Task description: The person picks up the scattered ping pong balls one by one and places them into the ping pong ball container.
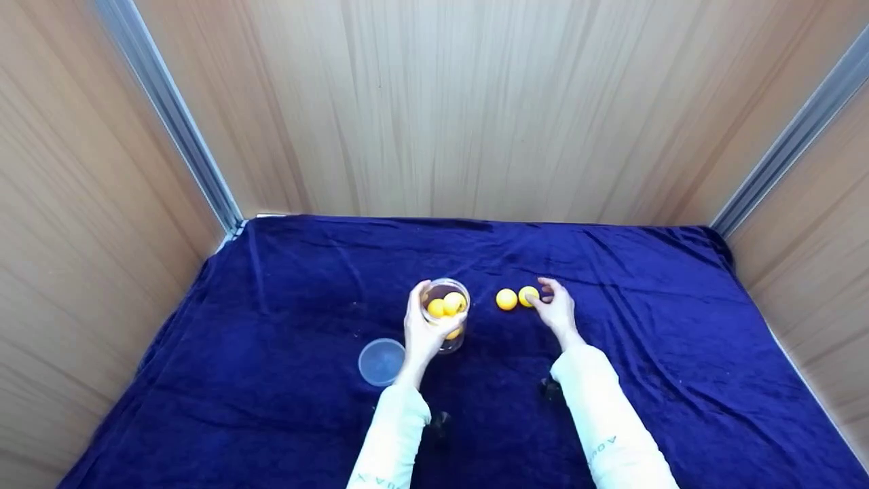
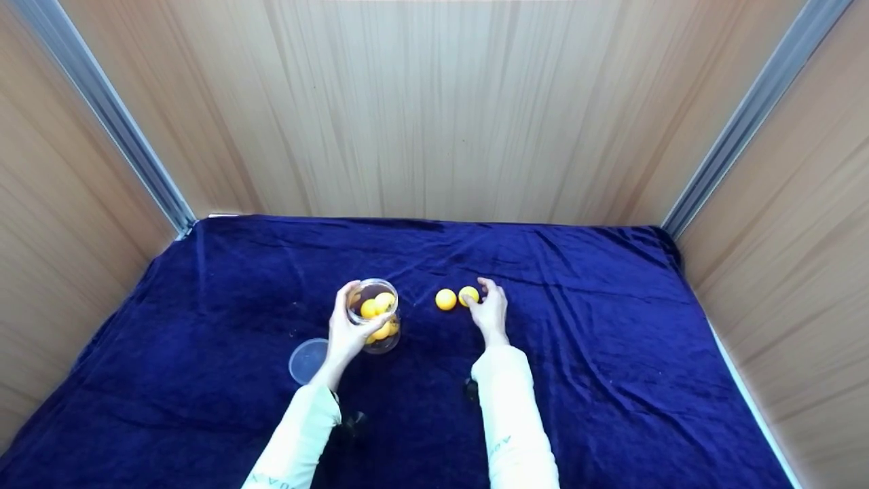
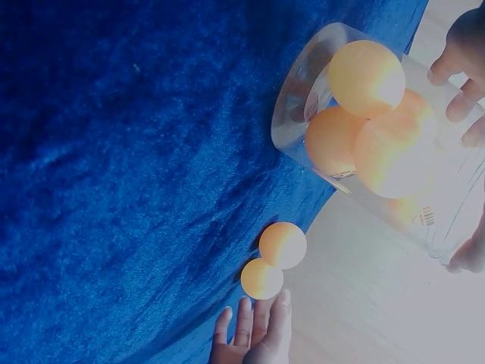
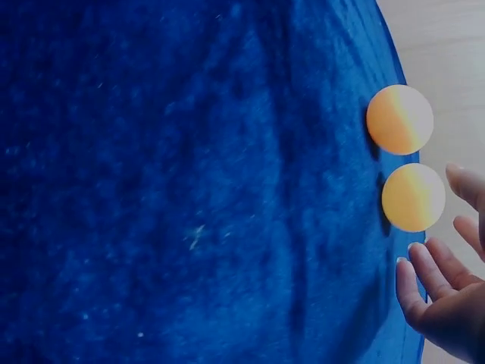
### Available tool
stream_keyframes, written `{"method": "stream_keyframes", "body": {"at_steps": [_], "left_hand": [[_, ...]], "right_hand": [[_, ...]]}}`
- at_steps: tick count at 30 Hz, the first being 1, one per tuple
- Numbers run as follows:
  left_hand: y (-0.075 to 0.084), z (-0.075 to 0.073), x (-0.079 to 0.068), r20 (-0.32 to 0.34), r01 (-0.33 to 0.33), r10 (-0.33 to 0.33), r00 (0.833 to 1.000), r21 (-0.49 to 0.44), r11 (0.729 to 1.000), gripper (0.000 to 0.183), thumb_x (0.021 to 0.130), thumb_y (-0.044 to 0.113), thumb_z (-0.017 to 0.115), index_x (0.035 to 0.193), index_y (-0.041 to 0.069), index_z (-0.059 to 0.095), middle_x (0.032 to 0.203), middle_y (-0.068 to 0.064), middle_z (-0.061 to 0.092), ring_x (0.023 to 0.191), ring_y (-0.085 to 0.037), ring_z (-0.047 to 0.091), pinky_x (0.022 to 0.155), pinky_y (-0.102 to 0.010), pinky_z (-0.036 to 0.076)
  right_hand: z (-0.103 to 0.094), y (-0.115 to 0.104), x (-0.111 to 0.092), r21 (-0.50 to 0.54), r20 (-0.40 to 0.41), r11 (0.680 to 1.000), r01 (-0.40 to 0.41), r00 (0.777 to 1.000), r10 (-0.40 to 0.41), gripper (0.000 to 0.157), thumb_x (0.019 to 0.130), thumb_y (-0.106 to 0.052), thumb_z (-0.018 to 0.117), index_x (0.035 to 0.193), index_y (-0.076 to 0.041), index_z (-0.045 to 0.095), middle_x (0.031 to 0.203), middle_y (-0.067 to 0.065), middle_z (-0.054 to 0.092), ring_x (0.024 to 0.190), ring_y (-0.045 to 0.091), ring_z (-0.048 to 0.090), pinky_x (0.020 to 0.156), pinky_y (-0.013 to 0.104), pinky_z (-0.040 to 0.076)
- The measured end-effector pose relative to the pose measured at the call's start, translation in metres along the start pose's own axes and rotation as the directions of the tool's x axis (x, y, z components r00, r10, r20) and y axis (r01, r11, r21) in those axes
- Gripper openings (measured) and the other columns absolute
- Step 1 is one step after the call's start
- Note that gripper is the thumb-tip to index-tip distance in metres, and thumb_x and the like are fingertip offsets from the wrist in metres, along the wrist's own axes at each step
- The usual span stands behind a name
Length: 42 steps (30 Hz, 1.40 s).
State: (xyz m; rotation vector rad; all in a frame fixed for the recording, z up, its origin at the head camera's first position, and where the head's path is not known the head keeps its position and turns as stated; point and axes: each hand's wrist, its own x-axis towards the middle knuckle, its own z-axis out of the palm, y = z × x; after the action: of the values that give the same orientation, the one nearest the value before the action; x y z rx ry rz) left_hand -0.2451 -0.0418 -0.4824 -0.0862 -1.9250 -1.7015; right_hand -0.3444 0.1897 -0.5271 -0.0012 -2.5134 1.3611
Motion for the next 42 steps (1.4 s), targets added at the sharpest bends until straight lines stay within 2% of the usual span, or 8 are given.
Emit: {"method": "stream_keyframes", "body": {"at_steps": [7,14,15,19,22,27,29,42], "left_hand": [[0.001,-0.001,0.0,0.003,0.0,0.0,1.0,-0.013,1.0,0.074,0.056,-0.001,0.08,0.119,-0.008,0.042,0.111,-0.028,0.05,0.103,-0.042,0.048,0.089,-0.048,0.037],[0.001,-0.001,0.001,0.0,0.001,-0.001,1.0,-0.015,1.0,0.074,0.056,0.0,0.08,0.119,-0.007,0.042,0.111,-0.026,0.051,0.102,-0.04,0.049,0.089,-0.048,0.037],[0.001,-0.001,0.001,-0.002,0.001,-0.001,1.0,-0.006,1.0,0.074,0.056,0.0,0.08,0.119,-0.006,0.042,0.111,-0.025,0.051,0.102,-0.039,0.049,0.089,-0.047,0.037],[0.002,0.0,0.001,-0.001,0.0,0.0,1.0,0.015,1.0,0.074,0.056,0.002,0.08,0.119,-0.006,0.043,0.112,-0.023,0.051,0.103,-0.036,0.05,0.09,-0.046,0.037],[0.001,-0.001,0.001,0.001,0.001,-0.001,1.0,0.009,1.0,0.074,0.056,0.002,0.08,0.119,-0.005,0.043,0.112,-0.026,0.051,0.103,-0.039,0.049,0.09,-0.047,0.037],[0.0,-0.001,0.001,0.001,-0.001,0.001,1.0,0.0,1.0,0.074,0.056,0.001,0.08,0.119,-0.005,0.043,0.111,-0.027,0.05,0.102,-0.041,0.049,0.089,-0.048,0.037],[0.0,0.0,0.001,0.0,-0.002,0.002,1.0,0.004,1.0,0.074,0.056,0.002,0.08,0.119,-0.005,0.043,0.111,-0.027,0.051,0.102,-0.041,0.049,0.089,-0.047,0.037],[0.002,-0.001,0.001,-0.001,0.01,-0.01,1.0,-0.017,1.0,0.074,0.055,-0.001,0.08,0.119,-0.006,0.043,0.111,-0.028,0.05,0.102,-0.042,0.048,0.089,-0.049,0.037]], "right_hand": [[0.004,0.013,-0.001,0.043,0.059,0.999,0.017,0.998,-0.019,0.044,0.072,-0.014,0.072,0.11,0.003,0.057,0.094,0.021,0.061,0.079,0.032,0.059,0.073,0.038,0.047],[0.043,0.116,0.044,0.117,0.039,0.988,0.097,0.994,-0.102,0.053,0.063,-0.034,0.079,0.105,-0.009,0.062,0.083,0.007,0.064,0.067,0.019,0.058,0.061,0.027,0.046],[0.044,0.119,0.046,0.101,0.064,0.992,0.075,0.995,-0.081,0.054,0.063,-0.034,0.078,0.108,-0.009,0.061,0.086,0.009,0.064,0.071,0.021,0.059,0.065,0.03,0.047],[0.054,0.141,0.054,0.097,0.02,0.988,0.119,0.992,-0.122,0.049,0.062,-0.026,0.08,0.105,-0.011,0.062,0.081,0.004,0.064,0.065,0.014,0.057,0.057,0.021,0.044],[0.044,0.116,0.043,0.099,0.027,0.99,0.097,0.995,-0.1,0.047,0.063,-0.025,0.08,0.104,-0.01,0.062,0.082,0.005,0.064,0.067,0.015,0.058,0.06,0.022,0.045],[0.015,0.034,0.008,0.013,0.07,1.0,-0.016,0.997,0.015,0.046,0.069,-0.015,0.076,0.108,0.002,0.058,0.092,0.018,0.062,0.079,0.031,0.058,0.069,0.031,0.046],[0.008,0.018,0.001,-0.005,0.069,1.0,-0.013,0.998,0.014,0.045,0.07,-0.011,0.074,0.108,0.006,0.056,0.093,0.021,0.061,0.082,0.034,0.057,0.069,0.028,0.046],[-0.005,0.011,-0.007,0.0,0.032,1.0,-0.001,0.999,0.001,0.043,0.071,-0.007,0.073,0.109,0.004,0.057,0.095,0.021,0.062,0.081,0.032,0.059,0.074,0.04,0.047]]}}
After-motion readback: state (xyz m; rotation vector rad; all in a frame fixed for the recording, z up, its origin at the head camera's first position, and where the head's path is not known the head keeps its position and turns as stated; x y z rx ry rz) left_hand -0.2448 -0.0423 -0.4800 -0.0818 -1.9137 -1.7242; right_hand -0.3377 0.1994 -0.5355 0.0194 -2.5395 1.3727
